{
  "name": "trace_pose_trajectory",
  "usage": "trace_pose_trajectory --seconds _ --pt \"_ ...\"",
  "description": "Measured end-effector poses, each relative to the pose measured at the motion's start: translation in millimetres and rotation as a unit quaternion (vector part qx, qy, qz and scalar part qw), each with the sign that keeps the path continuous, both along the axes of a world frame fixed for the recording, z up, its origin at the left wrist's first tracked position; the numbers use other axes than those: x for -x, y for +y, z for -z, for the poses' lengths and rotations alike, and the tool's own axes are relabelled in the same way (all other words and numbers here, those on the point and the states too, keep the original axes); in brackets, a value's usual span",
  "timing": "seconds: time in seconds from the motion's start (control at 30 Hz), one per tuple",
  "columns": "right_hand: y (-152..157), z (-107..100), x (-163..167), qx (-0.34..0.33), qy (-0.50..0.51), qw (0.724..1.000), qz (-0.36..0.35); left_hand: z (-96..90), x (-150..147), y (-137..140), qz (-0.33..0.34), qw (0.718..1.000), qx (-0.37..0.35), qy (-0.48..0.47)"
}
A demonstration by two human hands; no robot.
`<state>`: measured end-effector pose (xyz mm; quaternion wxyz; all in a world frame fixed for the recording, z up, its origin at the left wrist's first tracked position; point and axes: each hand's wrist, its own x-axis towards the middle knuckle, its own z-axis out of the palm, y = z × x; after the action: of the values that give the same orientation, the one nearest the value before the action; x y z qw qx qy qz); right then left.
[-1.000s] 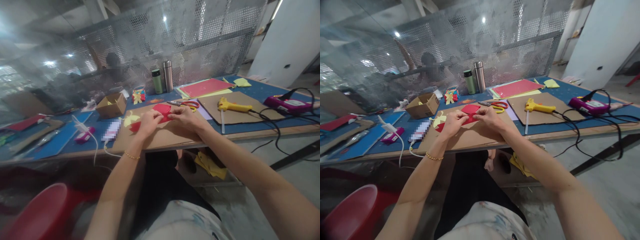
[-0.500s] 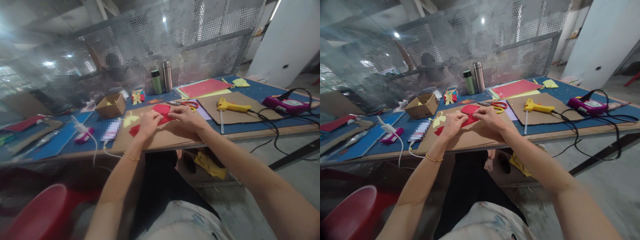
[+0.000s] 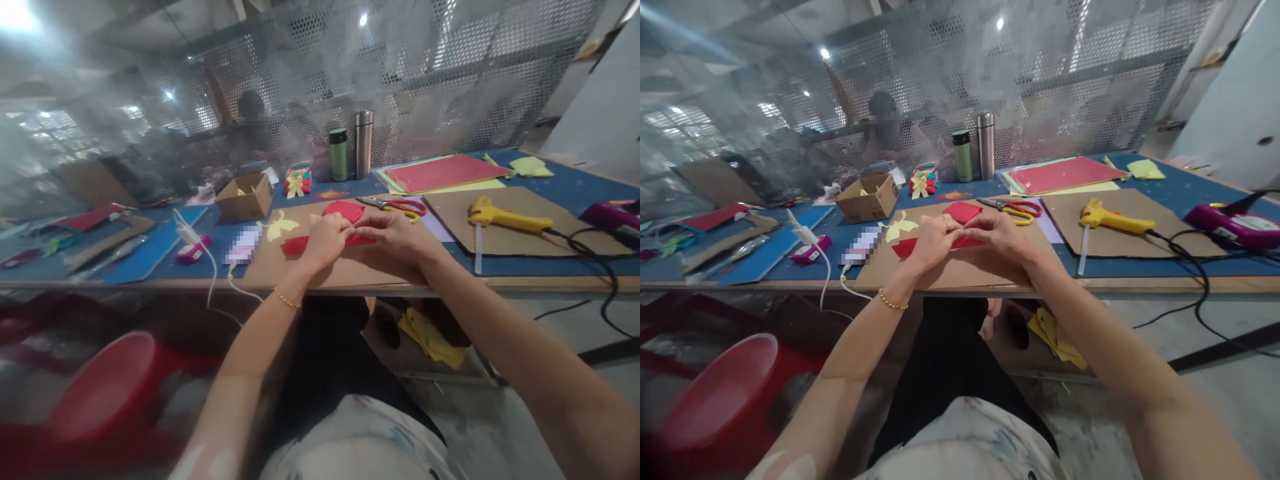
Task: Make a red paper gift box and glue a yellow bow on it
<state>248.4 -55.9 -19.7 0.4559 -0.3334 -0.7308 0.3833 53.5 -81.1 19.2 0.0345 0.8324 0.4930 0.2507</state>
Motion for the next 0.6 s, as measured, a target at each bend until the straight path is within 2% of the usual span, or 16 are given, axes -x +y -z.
trace_pose_trajectory --seconds 0.13,0.33,0.6 --pt "3 4 1 0.024 -0.01 1.0 0.011 -0.6 -1 -1 -0.005 1.0 0.005 -0.021" --pt "0 0 0 -0.008 -0.013 0.999 0.045 -3.5 5 1 -0.006 0.998 0.042 -0.052" --pt "-3 -1 -4 -0.018 -0.036 0.995 0.096 -6.8 42 -11 -0.031 0.997 0.053 -0.044"
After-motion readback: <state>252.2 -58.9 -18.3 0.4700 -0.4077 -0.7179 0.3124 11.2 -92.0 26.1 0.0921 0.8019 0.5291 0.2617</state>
